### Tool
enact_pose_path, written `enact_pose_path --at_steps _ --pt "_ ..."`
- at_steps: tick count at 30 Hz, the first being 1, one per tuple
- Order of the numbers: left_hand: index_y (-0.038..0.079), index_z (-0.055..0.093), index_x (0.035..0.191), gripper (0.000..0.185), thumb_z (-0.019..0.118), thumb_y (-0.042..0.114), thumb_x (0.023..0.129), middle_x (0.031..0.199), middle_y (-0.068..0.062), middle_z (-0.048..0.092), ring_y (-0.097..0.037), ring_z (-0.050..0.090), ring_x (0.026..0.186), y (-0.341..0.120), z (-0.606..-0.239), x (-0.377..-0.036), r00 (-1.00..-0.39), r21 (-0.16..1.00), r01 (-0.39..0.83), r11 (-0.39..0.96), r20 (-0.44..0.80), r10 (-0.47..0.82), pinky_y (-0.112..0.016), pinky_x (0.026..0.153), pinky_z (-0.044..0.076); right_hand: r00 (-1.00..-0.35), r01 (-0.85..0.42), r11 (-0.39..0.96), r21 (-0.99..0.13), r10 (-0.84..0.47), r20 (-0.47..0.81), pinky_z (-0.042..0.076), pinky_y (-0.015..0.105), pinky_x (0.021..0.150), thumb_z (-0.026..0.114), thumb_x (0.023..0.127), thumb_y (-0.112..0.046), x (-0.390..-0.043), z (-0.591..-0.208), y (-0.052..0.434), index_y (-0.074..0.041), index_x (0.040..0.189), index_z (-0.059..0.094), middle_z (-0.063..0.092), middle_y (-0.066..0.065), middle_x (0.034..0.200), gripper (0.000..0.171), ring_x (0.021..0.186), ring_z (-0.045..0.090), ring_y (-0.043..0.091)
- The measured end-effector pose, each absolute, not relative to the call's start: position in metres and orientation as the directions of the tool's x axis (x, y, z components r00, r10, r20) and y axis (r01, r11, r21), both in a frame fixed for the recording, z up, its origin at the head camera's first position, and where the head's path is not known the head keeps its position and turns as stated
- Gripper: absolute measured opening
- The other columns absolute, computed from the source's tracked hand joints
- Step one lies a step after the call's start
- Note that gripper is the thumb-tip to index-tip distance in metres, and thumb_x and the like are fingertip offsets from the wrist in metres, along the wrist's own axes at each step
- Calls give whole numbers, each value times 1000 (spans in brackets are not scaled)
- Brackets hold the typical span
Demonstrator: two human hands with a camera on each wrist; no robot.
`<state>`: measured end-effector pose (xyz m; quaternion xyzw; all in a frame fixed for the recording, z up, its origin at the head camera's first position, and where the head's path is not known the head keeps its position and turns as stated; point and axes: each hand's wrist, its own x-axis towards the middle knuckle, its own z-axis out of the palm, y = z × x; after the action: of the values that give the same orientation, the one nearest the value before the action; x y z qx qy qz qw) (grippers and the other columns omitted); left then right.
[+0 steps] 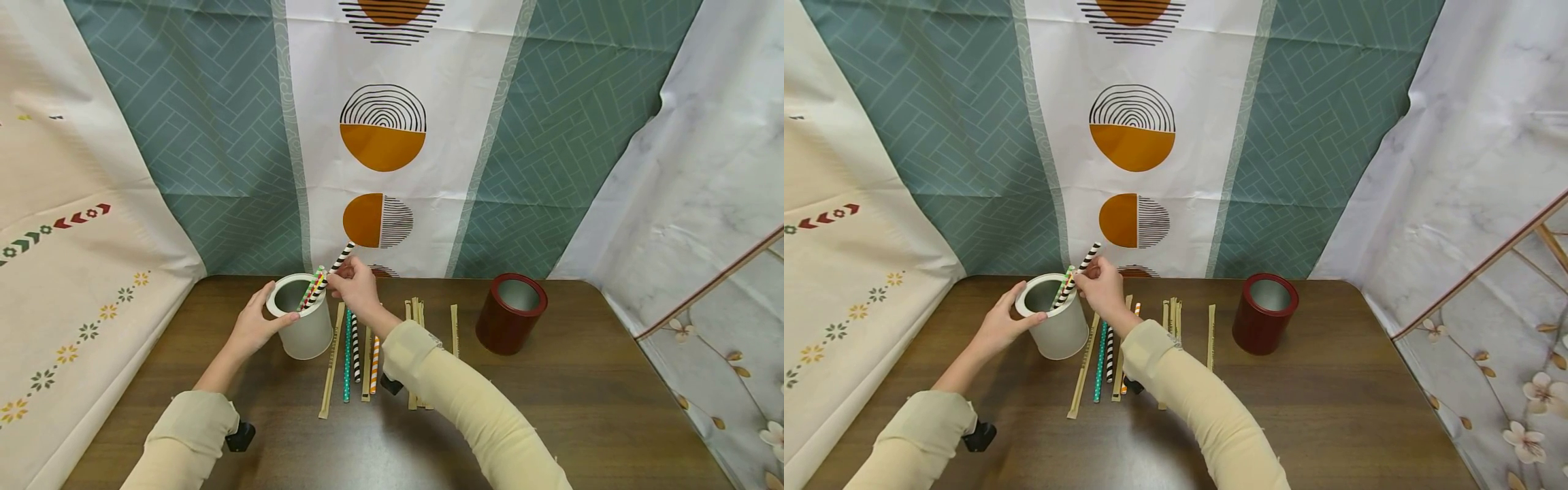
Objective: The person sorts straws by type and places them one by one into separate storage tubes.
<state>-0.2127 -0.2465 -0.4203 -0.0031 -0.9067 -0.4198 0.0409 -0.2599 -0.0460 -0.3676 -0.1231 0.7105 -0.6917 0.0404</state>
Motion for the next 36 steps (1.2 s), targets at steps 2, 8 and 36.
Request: enact_pose_path --at_steps 2,8,36 --pt "5 15 141 92 67 41 74 142 -22 21 -39 22 129 -247 -420 -213 -997 760 39 649 76 -30 -56 99 24 -967 -111 32 -993 -235 100 53 39 67 57 82 -5 -259 -372 -47 4 95 50 61 20 90 17 80 64 31" --pt "6 16 141 92 67 42 74 142 -21 22 -39 23 129 -247 -421 -213 -996 761 35 648 77 -35 -56 99 24 -966 -117 105 -988 -244 89 52 25 59 57 82 -9 -257 -383 -50 0 92 52 62 13 82 14 74 65 24" --pt "6 17 141 91 68 39 74 141 -21 23 -39 24 129 -247 -423 -214 -995 759 52 649 96 -33 -57 99 24 -958 55 138 -989 -273 -91 51 30 51 58 84 -7 -274 -431 -13 3 95 53 55 9 74 16 49 55 7"
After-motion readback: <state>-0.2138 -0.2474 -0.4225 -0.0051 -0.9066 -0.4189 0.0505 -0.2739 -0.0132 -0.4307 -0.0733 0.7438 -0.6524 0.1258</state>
